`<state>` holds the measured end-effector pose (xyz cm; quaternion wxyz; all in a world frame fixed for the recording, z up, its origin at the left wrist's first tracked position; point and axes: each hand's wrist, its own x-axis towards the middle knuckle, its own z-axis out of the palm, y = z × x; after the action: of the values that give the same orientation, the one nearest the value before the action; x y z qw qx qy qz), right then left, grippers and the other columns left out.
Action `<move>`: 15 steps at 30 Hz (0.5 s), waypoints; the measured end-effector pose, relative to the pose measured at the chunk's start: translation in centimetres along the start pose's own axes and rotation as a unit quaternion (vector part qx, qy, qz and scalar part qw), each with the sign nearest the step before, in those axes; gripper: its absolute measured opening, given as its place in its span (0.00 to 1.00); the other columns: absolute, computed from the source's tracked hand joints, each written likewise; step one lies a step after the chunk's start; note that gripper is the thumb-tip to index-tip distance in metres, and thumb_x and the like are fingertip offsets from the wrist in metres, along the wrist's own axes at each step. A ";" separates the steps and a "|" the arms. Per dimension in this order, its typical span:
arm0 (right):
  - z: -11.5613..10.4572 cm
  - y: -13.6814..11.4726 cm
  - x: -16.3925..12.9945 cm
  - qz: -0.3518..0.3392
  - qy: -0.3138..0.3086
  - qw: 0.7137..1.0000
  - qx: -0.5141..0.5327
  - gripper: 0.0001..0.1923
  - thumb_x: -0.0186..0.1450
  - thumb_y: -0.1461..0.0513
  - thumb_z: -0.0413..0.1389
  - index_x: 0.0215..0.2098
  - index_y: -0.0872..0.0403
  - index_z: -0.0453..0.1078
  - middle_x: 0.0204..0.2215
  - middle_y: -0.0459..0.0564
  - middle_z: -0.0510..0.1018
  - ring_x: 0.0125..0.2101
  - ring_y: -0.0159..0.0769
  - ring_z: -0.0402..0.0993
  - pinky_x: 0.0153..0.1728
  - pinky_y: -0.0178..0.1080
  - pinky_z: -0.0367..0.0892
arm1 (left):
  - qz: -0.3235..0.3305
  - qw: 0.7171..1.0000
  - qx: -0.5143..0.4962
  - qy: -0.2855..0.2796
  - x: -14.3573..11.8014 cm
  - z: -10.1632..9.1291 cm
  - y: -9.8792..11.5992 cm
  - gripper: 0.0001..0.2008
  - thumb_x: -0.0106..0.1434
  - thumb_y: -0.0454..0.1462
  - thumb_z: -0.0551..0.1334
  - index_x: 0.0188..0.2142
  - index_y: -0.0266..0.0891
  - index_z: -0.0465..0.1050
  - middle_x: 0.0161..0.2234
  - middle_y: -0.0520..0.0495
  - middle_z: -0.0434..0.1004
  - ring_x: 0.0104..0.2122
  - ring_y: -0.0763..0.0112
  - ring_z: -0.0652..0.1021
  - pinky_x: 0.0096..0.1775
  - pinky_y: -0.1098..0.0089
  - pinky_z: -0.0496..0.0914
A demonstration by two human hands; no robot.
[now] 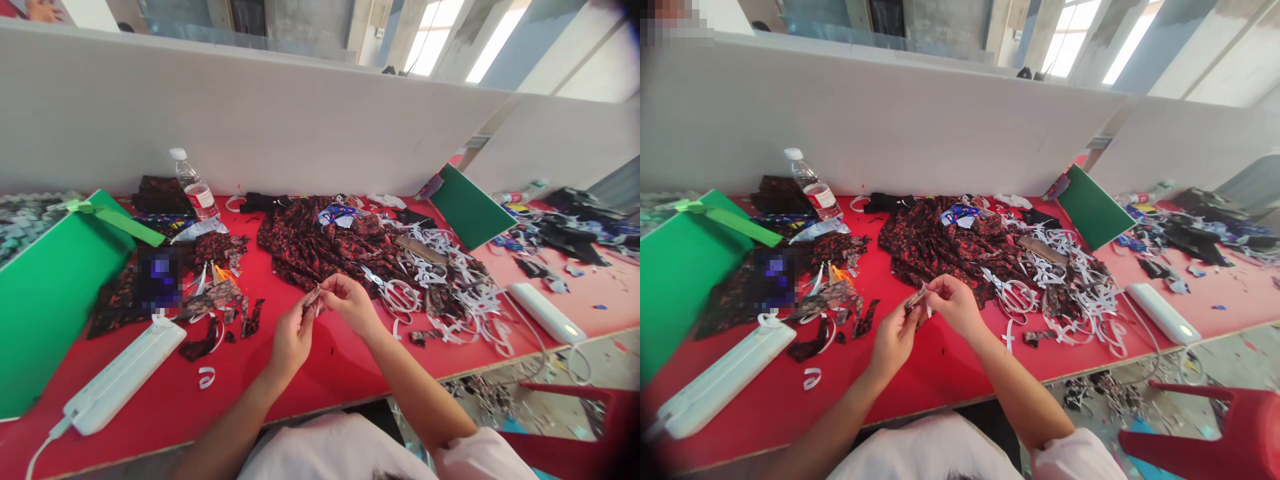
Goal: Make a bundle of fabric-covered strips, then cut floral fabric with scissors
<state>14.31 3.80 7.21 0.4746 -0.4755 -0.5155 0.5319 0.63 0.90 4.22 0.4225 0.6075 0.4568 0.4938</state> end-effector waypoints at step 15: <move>0.1 -1.0 -0.4 0.067 -0.017 0.993 0.092 0.11 0.54 0.57 0.59 0.26 0.56 0.66 0.20 0.43 0.73 0.20 0.26 0.68 0.20 0.29 0.66 | -0.013 1.000 -0.010 0.008 0.3 0.0 0.4 0.17 0.64 0.41 0.53 0.49 0.38 0.69 0.45 0.43 0.76 0.44 0.63 0.76 0.45 0.67 0.69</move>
<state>14.26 3.40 8.26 0.4707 -0.4548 -0.4392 0.6154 0.69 1.08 4.71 0.4311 0.5931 0.4631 0.4979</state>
